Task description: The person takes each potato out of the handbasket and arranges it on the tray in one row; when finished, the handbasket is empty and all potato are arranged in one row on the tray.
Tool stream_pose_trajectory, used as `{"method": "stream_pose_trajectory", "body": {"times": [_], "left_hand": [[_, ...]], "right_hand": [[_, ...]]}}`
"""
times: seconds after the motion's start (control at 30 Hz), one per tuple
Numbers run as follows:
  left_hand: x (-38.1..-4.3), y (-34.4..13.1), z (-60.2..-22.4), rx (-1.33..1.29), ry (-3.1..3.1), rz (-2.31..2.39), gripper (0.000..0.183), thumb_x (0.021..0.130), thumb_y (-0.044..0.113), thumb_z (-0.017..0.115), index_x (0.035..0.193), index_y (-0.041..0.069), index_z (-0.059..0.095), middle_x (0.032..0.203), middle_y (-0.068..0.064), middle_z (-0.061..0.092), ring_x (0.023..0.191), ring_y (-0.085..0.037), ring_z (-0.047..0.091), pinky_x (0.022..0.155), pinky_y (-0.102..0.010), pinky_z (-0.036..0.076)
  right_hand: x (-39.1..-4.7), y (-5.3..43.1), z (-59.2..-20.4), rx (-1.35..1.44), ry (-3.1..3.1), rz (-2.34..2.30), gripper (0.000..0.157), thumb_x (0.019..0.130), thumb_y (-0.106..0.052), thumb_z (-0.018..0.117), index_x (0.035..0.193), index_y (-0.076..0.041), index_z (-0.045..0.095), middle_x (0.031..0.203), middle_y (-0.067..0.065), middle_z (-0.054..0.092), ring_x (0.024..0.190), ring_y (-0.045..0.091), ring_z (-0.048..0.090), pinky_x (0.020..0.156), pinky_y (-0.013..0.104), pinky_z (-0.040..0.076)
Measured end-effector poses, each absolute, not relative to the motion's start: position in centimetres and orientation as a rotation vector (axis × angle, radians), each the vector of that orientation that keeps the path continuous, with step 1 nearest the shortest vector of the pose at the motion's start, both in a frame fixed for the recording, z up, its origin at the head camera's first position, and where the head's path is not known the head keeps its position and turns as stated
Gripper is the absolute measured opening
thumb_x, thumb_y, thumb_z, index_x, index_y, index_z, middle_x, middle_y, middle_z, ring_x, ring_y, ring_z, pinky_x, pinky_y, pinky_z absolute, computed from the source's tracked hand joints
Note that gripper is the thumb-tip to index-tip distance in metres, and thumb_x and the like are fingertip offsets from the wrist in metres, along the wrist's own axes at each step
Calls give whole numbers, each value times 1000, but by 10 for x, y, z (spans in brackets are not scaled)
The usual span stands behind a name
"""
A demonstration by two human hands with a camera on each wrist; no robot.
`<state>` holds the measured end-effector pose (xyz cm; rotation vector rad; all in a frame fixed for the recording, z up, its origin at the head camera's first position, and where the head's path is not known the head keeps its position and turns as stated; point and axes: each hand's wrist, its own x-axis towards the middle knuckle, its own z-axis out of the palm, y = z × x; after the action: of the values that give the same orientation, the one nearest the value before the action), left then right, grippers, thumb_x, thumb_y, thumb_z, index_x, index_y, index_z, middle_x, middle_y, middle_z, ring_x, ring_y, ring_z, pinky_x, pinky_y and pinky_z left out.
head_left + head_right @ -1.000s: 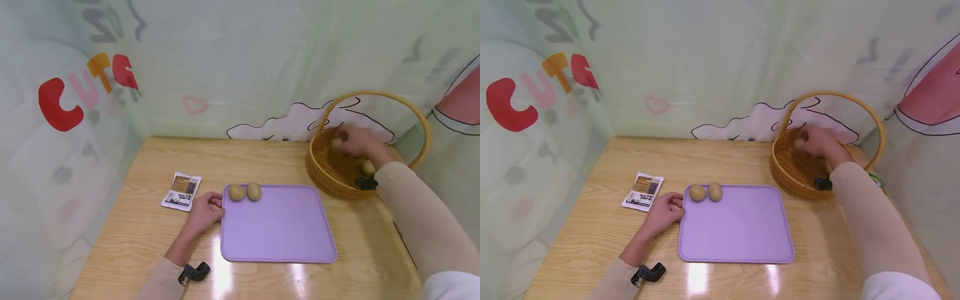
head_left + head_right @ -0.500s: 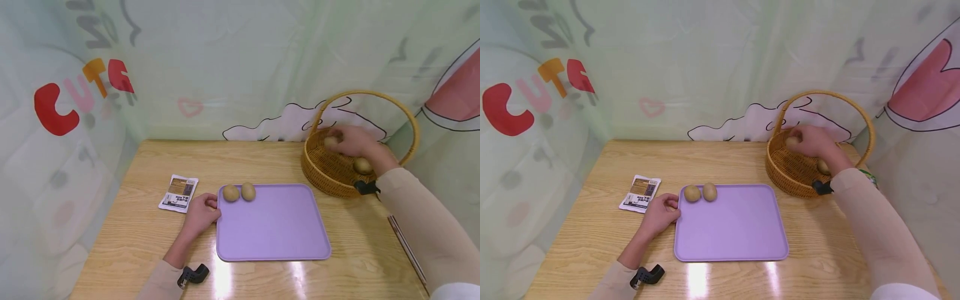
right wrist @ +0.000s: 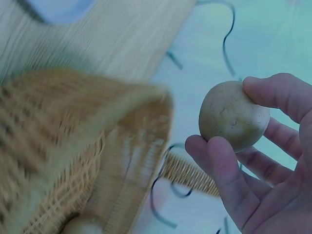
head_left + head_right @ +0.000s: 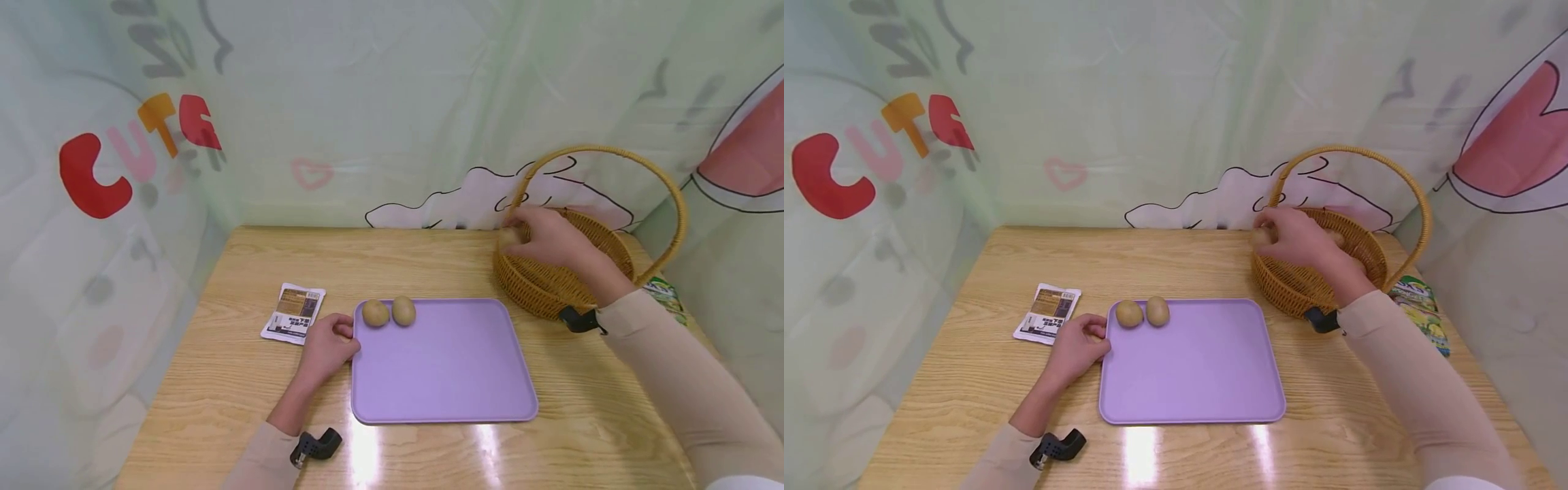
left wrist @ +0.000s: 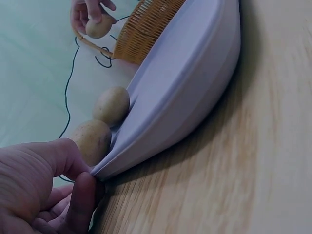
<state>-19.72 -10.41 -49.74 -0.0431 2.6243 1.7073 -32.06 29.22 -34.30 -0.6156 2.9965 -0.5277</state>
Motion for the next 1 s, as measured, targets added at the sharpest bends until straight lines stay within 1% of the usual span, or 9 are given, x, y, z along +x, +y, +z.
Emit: {"method": "stream_pose_trajectory", "body": {"times": [0.1,0.23,0.4,0.53,0.63,0.77,0.87,1.0], "left_hand": [[-197,-105,-498,-58,2610,1720,38,67,-4,68,105,-2,66,77,-4,64,57,-12,58,50,-28,55],[-197,-106,-499,-67,2594,1736,38,67,-5,69,105,-2,66,78,-5,64,56,-13,59,50,-28,56],[-197,-107,-500,-60,2594,1740,38,67,-4,69,105,-2,66,77,-5,64,56,-13,59,49,-29,56],[-198,-109,-501,-63,2579,1753,38,67,-4,69,105,-2,66,77,-6,64,55,-13,59,49,-29,56],[-198,-109,-501,-66,2570,1763,38,67,-4,69,105,-2,66,78,-6,63,55,-13,59,49,-29,56],[-198,-109,-501,-73,2552,1781,38,67,-5,68,105,-2,66,78,-6,63,55,-13,59,49,-29,56],[-198,-109,-502,-72,2546,1792,38,67,-5,67,105,-2,66,78,-7,63,55,-13,58,49,-30,56],[-198,-108,-502,-64,2551,1788,37,67,-4,67,104,-2,66,78,-7,63,55,-13,58,49,-30,56]], "right_hand": [[-314,278,-342,-667,2983,-535,43,81,-19,77,119,-7,61,115,12,57,91,27,49,74,42,42],[-307,262,-347,-760,2969,-560,40,80,-17,77,117,-9,62,114,11,59,91,25,52,75,40,45],[-301,248,-359,-803,2938,-589,38,79,-18,76,114,-11,62,110,6,60,77,21,51,66,36,44],[-298,239,-373,-834,2922,-623,38,78,-19,78,112,-12,63,110,4,59,79,19,52,67,34,45],[-296,233,-384,-870,2905,-657,37,78,-19,78,111,-12,63,109,5,60,88,20,54,73,35,47],[-293,225,-398,-924,2877,-675,38,76,-17,79,110,-10,63,105,6,61,90,22,56,71,35,48],[-290,219,-408,-936,2864,-657,39,75,-18,81,109,-12,63,102,5,60,84,22,55,67,33,48],[-284,212,-420,-922,2841,-642,39,74,-20,81,108,-14,62,101,5,60,81,22,54,67,33,46]]}}
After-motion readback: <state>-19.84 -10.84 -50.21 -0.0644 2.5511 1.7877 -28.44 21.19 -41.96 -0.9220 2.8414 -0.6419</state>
